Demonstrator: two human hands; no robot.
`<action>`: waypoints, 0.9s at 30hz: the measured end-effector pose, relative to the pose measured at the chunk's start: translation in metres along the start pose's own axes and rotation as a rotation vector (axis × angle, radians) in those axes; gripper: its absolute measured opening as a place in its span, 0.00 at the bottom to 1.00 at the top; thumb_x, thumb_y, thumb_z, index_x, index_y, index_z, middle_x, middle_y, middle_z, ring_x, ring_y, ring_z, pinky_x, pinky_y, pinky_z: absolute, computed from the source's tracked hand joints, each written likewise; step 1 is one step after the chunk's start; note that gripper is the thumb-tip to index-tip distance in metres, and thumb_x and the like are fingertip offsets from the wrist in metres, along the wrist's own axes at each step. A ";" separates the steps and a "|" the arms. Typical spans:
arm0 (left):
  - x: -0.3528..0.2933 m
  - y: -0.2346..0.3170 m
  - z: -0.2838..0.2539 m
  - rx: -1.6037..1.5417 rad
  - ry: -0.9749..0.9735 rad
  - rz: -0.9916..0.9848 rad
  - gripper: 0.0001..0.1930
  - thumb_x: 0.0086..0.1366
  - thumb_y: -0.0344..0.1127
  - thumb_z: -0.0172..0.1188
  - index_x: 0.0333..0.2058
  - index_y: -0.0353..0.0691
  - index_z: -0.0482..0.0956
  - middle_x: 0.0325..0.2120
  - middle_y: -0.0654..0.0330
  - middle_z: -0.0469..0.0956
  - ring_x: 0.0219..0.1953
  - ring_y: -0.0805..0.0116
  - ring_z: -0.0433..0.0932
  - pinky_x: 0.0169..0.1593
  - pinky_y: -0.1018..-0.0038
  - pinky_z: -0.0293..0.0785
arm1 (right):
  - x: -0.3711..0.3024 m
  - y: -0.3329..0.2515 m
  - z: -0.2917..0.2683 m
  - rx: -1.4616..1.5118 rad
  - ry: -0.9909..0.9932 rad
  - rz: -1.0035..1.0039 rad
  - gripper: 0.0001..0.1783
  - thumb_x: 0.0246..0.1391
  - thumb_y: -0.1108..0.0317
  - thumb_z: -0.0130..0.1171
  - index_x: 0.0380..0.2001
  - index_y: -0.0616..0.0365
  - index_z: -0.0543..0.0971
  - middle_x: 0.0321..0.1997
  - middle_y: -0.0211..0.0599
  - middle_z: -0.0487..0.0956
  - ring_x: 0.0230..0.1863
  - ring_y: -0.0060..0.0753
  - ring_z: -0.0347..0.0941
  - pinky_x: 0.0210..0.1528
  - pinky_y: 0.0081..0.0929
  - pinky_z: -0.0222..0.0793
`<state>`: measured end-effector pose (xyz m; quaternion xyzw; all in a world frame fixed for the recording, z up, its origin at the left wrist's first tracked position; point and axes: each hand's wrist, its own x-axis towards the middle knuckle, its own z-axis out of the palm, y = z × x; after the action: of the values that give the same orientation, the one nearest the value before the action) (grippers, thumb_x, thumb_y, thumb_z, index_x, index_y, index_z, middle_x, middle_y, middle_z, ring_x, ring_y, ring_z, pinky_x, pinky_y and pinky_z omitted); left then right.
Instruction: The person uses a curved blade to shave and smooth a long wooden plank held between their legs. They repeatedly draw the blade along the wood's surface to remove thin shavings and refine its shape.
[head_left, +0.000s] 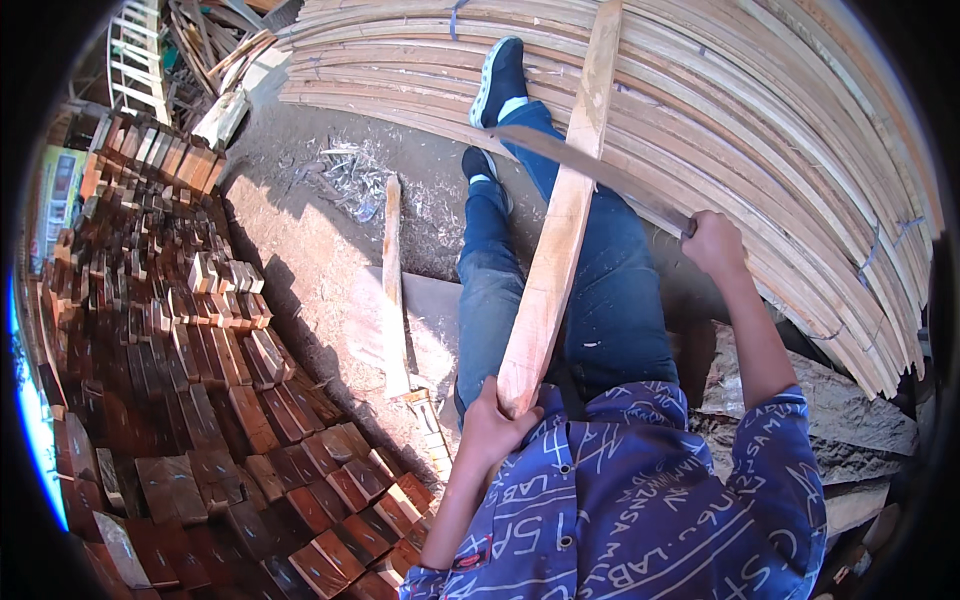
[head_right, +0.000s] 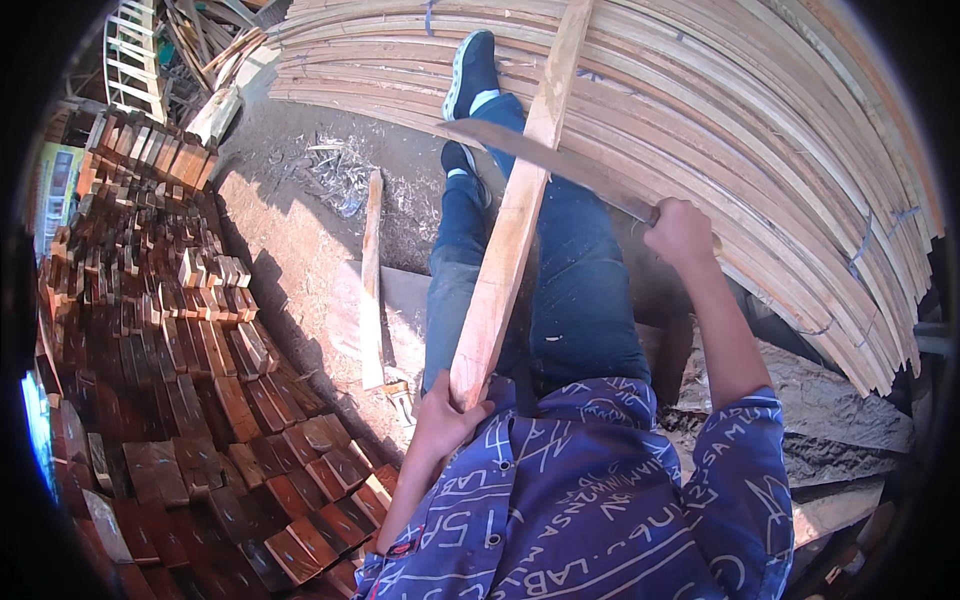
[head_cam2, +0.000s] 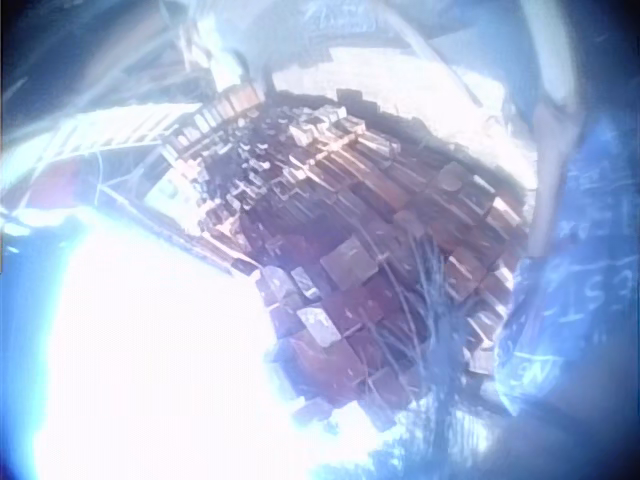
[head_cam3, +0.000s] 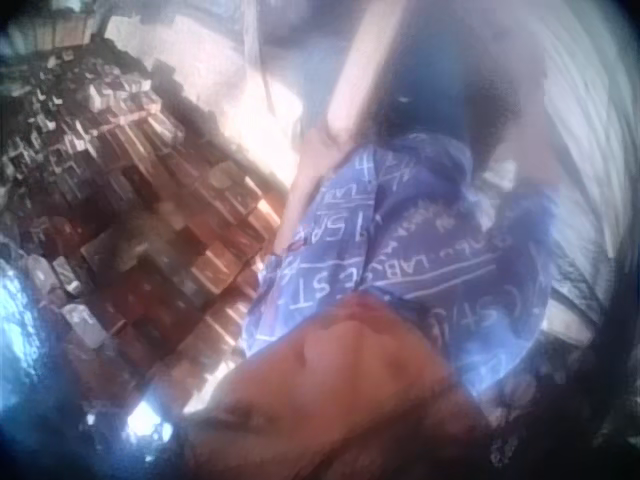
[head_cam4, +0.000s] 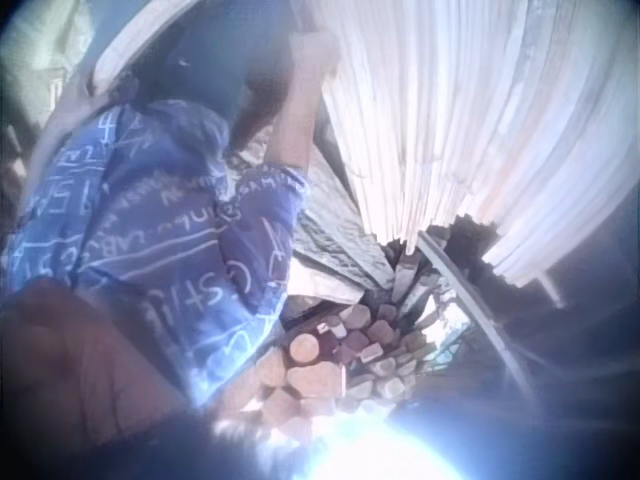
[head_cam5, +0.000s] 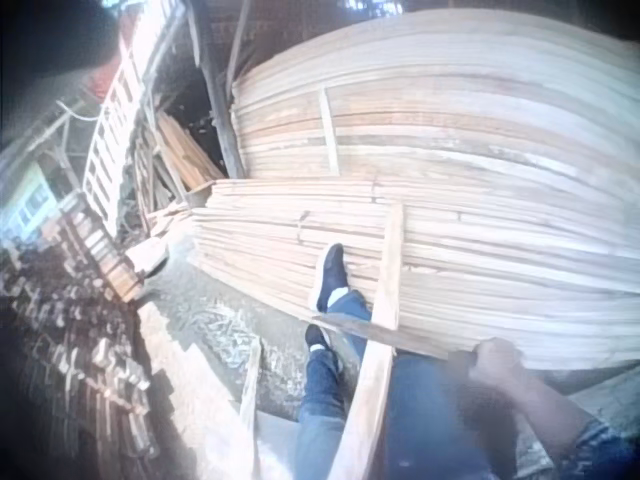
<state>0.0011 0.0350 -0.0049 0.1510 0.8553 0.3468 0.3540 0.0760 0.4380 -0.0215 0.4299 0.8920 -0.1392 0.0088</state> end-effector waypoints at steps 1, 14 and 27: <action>-0.004 0.024 -0.007 0.173 -0.059 -0.105 0.32 0.47 0.49 0.73 0.43 0.30 0.73 0.28 0.46 0.81 0.32 0.55 0.82 0.39 0.65 0.76 | 0.000 0.010 -0.006 -0.008 0.009 -0.012 0.08 0.43 0.66 0.60 0.26 0.57 0.84 0.27 0.50 0.83 0.32 0.54 0.81 0.40 0.43 0.78; 0.019 0.012 0.001 0.239 0.004 -0.006 0.30 0.48 0.49 0.73 0.36 0.31 0.68 0.27 0.39 0.80 0.33 0.38 0.81 0.40 0.53 0.76 | -0.065 -0.085 0.021 -0.017 -0.288 -0.527 0.10 0.39 0.61 0.65 0.22 0.57 0.83 0.22 0.48 0.81 0.28 0.53 0.80 0.35 0.45 0.77; 0.025 -0.003 0.005 0.233 0.037 0.074 0.30 0.47 0.46 0.73 0.36 0.31 0.66 0.24 0.40 0.79 0.30 0.39 0.81 0.37 0.52 0.76 | -0.015 -0.043 0.021 -0.102 -0.103 -0.427 0.09 0.37 0.64 0.63 0.21 0.58 0.83 0.24 0.48 0.81 0.27 0.51 0.81 0.33 0.42 0.77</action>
<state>-0.0128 0.0479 -0.0224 0.2161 0.8901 0.2604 0.3052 0.0504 0.3956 -0.0288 0.2226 0.9671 -0.1144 0.0466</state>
